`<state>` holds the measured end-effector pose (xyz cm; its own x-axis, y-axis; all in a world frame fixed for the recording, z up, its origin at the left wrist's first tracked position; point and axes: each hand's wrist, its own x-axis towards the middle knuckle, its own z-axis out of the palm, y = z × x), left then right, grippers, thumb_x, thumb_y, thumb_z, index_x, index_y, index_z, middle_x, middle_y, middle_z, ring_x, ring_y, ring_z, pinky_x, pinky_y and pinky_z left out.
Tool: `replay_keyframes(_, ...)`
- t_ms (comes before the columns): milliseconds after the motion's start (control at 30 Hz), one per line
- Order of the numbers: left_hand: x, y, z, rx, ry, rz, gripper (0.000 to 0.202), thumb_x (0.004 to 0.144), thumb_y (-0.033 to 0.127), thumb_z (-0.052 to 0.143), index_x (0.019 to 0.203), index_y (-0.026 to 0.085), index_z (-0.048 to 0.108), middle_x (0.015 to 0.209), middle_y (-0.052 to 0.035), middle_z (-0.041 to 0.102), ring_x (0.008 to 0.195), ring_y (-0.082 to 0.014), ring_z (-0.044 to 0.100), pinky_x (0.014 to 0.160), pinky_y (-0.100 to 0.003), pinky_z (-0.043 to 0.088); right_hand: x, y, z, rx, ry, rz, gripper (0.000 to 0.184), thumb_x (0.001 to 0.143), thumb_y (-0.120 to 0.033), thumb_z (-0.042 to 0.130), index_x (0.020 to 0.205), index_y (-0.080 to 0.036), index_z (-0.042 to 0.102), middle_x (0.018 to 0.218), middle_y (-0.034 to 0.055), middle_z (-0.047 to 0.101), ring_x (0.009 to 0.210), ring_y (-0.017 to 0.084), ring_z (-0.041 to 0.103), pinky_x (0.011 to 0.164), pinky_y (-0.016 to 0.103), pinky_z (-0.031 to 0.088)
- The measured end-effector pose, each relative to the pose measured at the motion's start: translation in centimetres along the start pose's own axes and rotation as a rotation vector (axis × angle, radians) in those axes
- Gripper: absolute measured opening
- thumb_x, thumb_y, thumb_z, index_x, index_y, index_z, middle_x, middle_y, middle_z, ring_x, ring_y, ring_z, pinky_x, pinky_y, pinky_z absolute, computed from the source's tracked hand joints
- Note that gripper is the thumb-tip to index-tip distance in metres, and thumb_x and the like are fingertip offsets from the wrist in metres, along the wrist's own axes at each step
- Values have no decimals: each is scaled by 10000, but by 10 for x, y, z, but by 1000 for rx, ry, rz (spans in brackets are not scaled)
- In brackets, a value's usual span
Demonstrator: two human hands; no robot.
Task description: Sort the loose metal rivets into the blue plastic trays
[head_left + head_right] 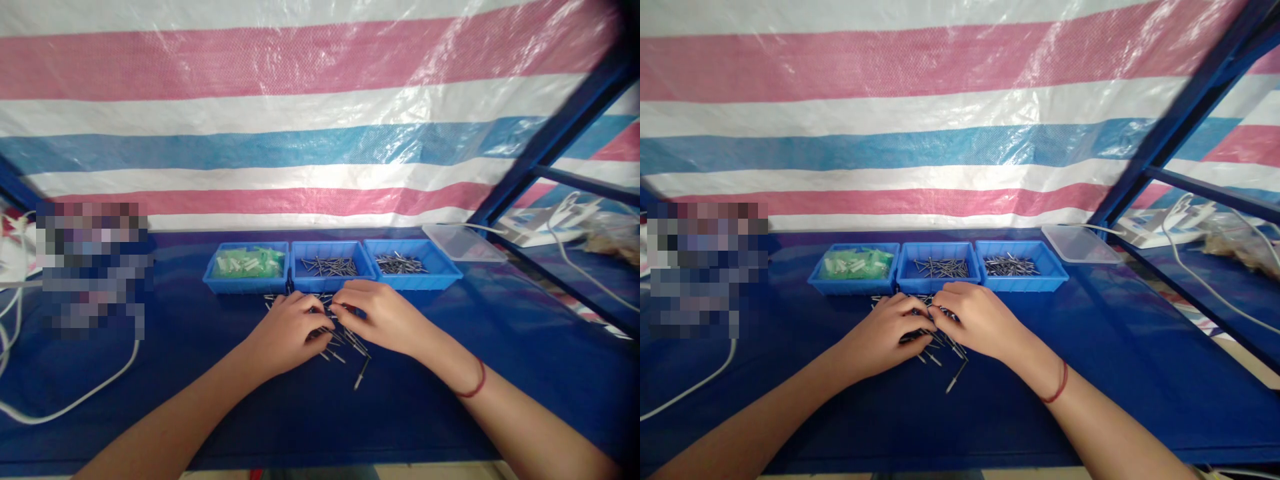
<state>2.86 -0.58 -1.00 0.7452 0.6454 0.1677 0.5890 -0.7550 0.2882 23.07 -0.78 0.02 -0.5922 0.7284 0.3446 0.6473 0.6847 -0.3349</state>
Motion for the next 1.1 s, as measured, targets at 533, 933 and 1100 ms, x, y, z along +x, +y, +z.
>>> replay_keyframes(533,7,-1,8,-517,365,-249,109,888,256,562,874,169,627,807,-8,633,712,-132,563,645,-228,409,4,-6,8,329,213,77,106,872,-259,553,809,-174,568,727,2,553,655,116,501,616,254,409)
replay_keyframes(933,6,-2,9,-534,293,-183,164,901,285,540,892,181,666,834,-19,661,746,-142,589,675,-229,421,2,-11,9,448,278,160,171,876,-308,570,774,-175,605,708,18,593,618,123,518,560,265,406)
replay_keyframes(1100,5,-2,8,-528,313,-169,148,899,281,549,903,183,660,847,-20,664,760,-142,594,689,-229,426,2,-12,7,427,298,122,156,883,-279,559,775,-179,608,724,25,610,641,129,540,586,274,425)
